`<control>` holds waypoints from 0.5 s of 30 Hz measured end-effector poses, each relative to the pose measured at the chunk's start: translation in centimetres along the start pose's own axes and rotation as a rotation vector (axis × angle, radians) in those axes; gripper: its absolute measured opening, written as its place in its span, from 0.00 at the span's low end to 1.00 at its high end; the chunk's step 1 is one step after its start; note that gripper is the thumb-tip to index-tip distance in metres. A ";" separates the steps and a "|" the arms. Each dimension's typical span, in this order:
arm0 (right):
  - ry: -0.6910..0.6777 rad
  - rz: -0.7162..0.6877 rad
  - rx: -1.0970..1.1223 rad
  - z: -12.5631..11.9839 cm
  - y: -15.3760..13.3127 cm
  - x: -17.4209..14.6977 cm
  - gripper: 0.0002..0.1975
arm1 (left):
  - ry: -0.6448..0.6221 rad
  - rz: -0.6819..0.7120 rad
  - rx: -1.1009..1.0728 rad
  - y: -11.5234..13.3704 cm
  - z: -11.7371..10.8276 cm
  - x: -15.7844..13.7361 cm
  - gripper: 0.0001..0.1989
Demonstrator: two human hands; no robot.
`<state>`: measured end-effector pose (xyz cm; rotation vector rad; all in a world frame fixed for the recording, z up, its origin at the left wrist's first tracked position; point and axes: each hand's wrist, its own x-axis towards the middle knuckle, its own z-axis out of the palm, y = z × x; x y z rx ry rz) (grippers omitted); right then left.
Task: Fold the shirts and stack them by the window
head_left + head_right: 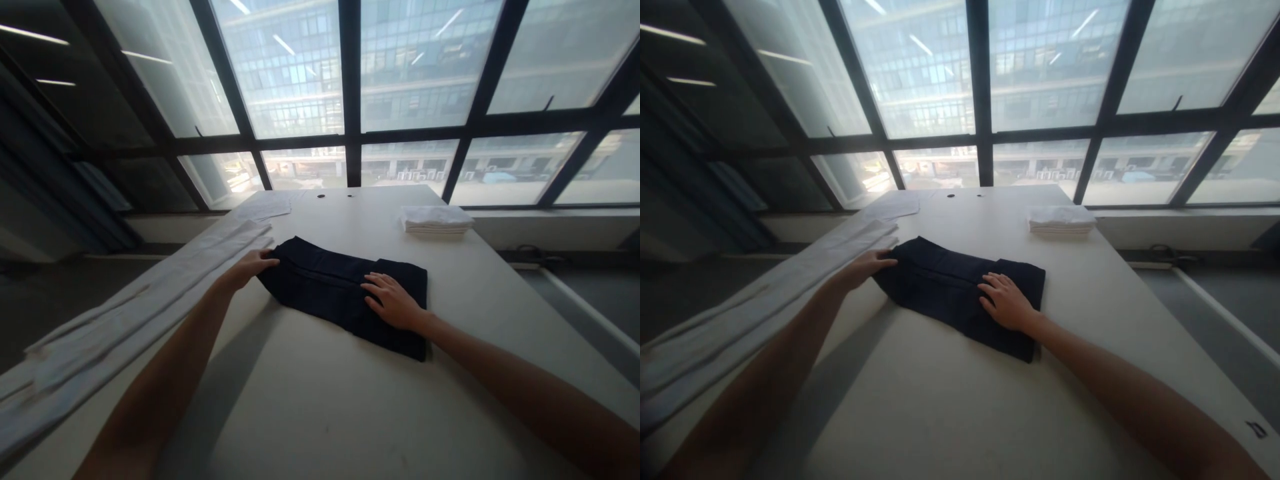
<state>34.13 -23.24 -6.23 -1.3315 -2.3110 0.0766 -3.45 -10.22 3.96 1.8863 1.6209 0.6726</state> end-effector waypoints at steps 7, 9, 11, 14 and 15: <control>-0.004 0.007 -0.004 -0.4 -0.2 -0.1 0.21 | -0.144 0.388 0.216 7.9 6.4 -1.5 0.26; -0.009 0.011 -0.011 -0.5 -0.2 -0.1 0.20 | -0.166 0.475 0.338 8.7 9.9 -2.8 0.26; -0.016 0.013 -0.013 -0.6 -0.3 -0.1 0.20 | -0.203 0.504 0.484 8.7 12.9 -4.3 0.24; -0.024 0.013 -0.012 -0.5 -0.2 -0.1 0.20 | -0.240 0.489 0.639 7.9 15.3 -6.3 0.23; -0.024 0.011 -0.013 -0.5 -0.2 -0.1 0.20 | -0.247 0.480 0.672 7.7 15.4 -6.7 0.23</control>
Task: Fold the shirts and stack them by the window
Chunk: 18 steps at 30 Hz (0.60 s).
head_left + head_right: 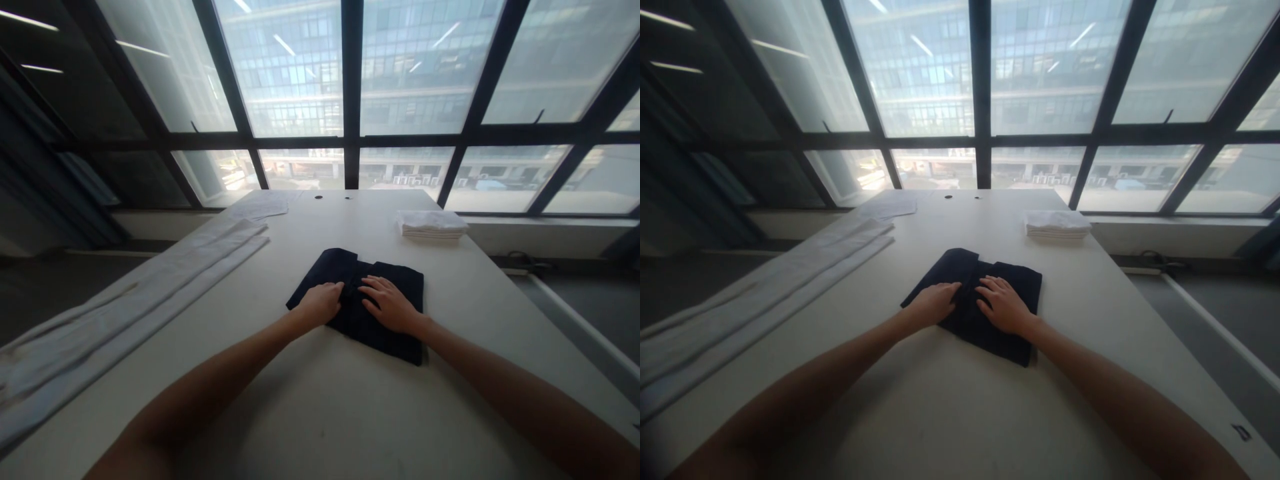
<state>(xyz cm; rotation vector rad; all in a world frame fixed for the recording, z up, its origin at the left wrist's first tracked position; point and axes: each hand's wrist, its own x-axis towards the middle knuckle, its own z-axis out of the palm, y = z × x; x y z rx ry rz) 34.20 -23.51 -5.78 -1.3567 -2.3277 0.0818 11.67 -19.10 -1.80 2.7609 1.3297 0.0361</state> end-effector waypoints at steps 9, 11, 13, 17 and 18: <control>0.023 -0.009 0.000 0.2 0.1 0.0 0.20 | -0.113 0.036 0.058 -1.7 -2.8 -1.7 0.30; 0.020 -0.011 -0.003 0.2 0.0 0.0 0.20 | -0.195 0.069 0.034 -2.2 -3.1 -1.8 0.33; 0.018 -0.012 0.003 0.1 0.0 0.0 0.20 | -0.308 0.109 -0.024 -2.7 -3.7 -1.8 0.35; 0.016 -0.011 0.017 0.0 0.0 0.1 0.20 | -0.269 0.174 -0.234 -4.6 -4.7 -0.5 0.29; 0.015 -0.012 0.014 0.1 0.0 0.1 0.20 | -0.154 0.162 -0.256 -5.2 -4.5 0.1 0.27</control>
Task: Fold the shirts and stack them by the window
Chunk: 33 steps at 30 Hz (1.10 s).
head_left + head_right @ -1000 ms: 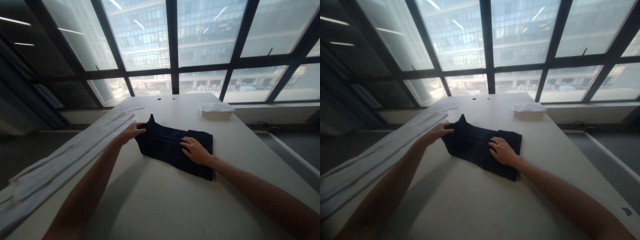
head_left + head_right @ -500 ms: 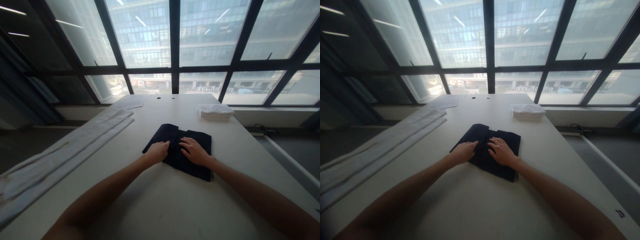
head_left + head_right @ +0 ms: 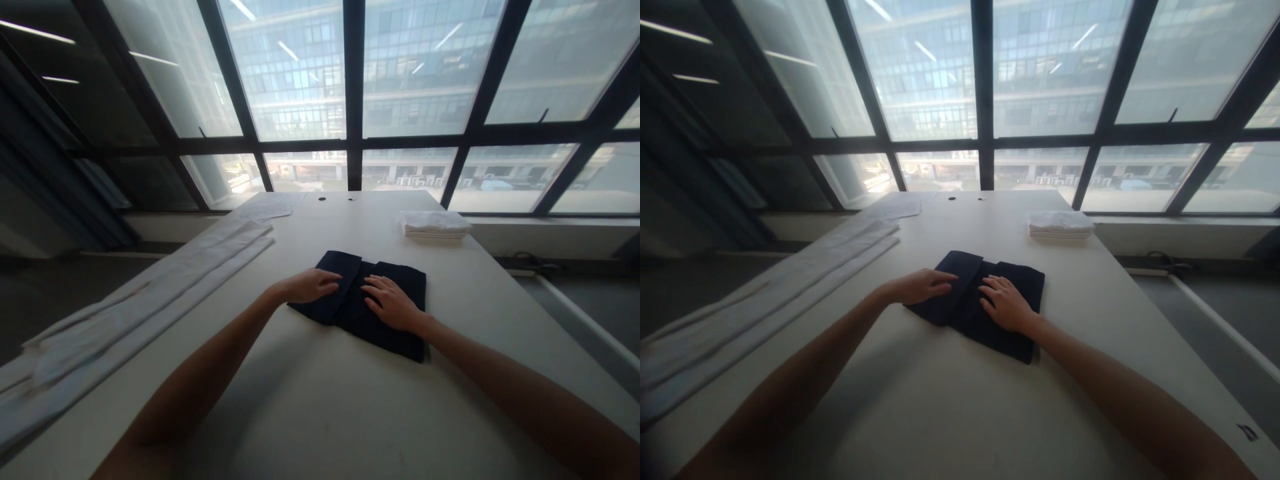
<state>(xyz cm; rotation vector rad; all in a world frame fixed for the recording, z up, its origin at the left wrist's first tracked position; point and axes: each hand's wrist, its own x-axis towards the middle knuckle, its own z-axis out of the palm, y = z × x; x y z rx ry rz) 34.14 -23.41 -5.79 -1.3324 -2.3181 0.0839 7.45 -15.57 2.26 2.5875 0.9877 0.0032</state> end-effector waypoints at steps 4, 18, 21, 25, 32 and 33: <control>-0.010 -0.006 -0.017 0.2 0.1 0.1 0.20 | 0.315 -0.029 0.104 -3.1 2.1 2.3 0.28; -0.211 -0.235 0.124 -1.6 4.4 2.3 0.26 | 0.313 -0.243 0.368 -1.5 9.4 -1.2 0.32; -0.151 -0.144 0.031 -1.0 5.5 3.0 0.28 | 0.269 -0.273 0.343 -1.3 9.5 -1.6 0.35; -0.121 -0.006 -0.089 0.3 6.2 3.1 0.30 | 0.150 -0.330 0.224 -1.8 7.6 1.9 0.37; -0.161 -0.007 -0.113 -0.1 6.1 3.2 0.30 | 0.276 -0.347 0.240 -1.4 7.3 8.4 0.33; -0.164 0.001 -0.118 -0.2 5.9 3.2 0.30 | 0.282 -0.338 0.244 -1.3 7.5 8.4 0.32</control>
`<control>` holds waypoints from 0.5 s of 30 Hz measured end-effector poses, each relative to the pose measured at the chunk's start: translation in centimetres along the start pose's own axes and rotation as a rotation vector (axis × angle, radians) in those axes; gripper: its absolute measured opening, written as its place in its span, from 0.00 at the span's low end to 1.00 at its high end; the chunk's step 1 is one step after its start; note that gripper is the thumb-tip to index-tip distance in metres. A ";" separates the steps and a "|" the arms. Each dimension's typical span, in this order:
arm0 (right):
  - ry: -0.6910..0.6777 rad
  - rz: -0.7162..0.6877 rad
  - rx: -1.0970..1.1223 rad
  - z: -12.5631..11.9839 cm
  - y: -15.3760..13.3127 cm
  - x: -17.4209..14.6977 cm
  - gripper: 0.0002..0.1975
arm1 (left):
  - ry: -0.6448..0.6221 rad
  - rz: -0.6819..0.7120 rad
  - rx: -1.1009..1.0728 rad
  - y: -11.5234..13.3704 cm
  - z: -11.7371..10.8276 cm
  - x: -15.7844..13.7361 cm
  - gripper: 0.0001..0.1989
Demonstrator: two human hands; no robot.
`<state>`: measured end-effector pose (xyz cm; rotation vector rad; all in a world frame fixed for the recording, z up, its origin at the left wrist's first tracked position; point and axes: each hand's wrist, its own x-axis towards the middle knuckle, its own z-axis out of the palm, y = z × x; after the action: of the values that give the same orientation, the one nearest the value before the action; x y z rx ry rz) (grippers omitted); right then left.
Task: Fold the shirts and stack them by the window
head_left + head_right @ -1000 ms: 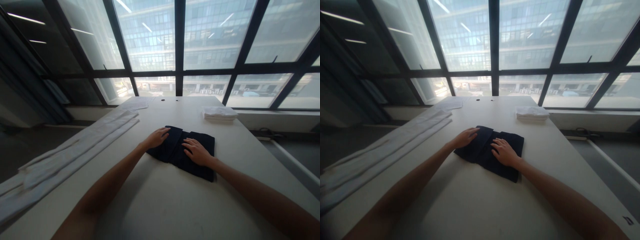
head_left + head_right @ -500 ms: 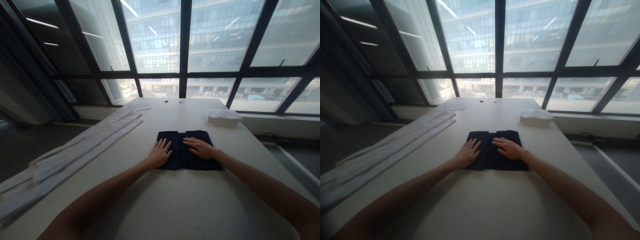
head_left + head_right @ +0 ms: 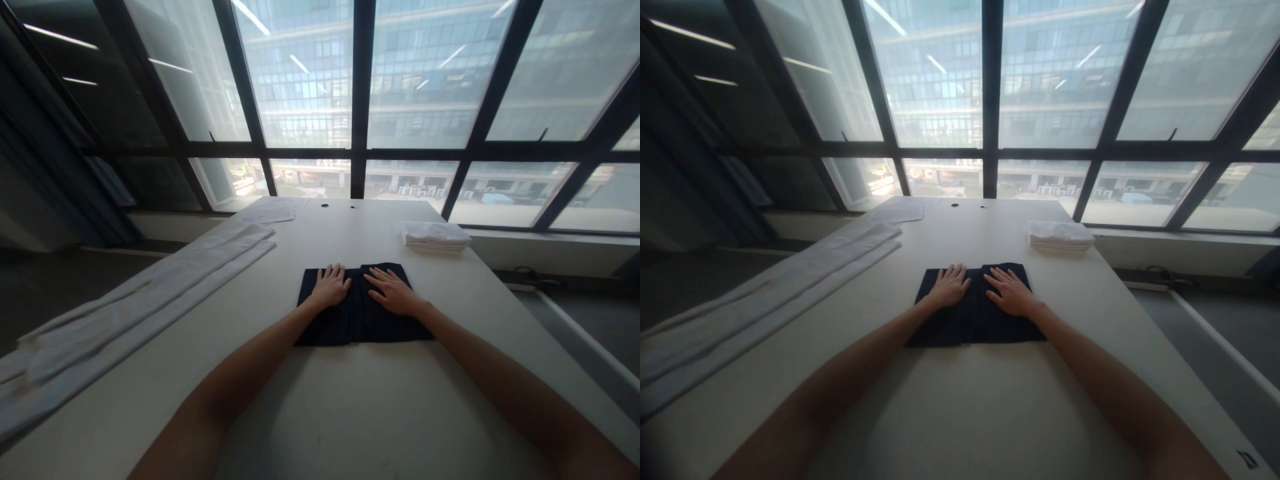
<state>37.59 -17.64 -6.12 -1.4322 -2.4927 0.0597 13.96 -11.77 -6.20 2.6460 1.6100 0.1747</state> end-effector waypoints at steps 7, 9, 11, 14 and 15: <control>0.021 0.248 -0.003 0.9 -5.2 -1.0 0.30 | 0.006 0.077 0.026 1.8 0.5 -2.8 0.30; 0.024 0.204 0.023 1.5 -6.8 -1.4 0.31 | 0.030 0.088 0.057 2.5 0.7 -3.3 0.30; 0.031 0.171 0.057 1.9 -7.7 -1.5 0.31 | 0.048 0.102 0.077 2.9 0.8 -3.6 0.29; 0.045 0.184 0.175 1.6 -7.1 -1.0 0.29 | 0.060 0.102 0.071 3.1 0.6 -3.6 0.29; 0.073 0.203 0.228 1.2 -6.5 -0.7 0.28 | 0.064 0.094 0.061 3.1 0.5 -3.6 0.29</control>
<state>32.13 -21.41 -6.36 -1.5519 -2.1935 0.3145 15.09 -16.34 -6.65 2.7920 1.5334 0.2192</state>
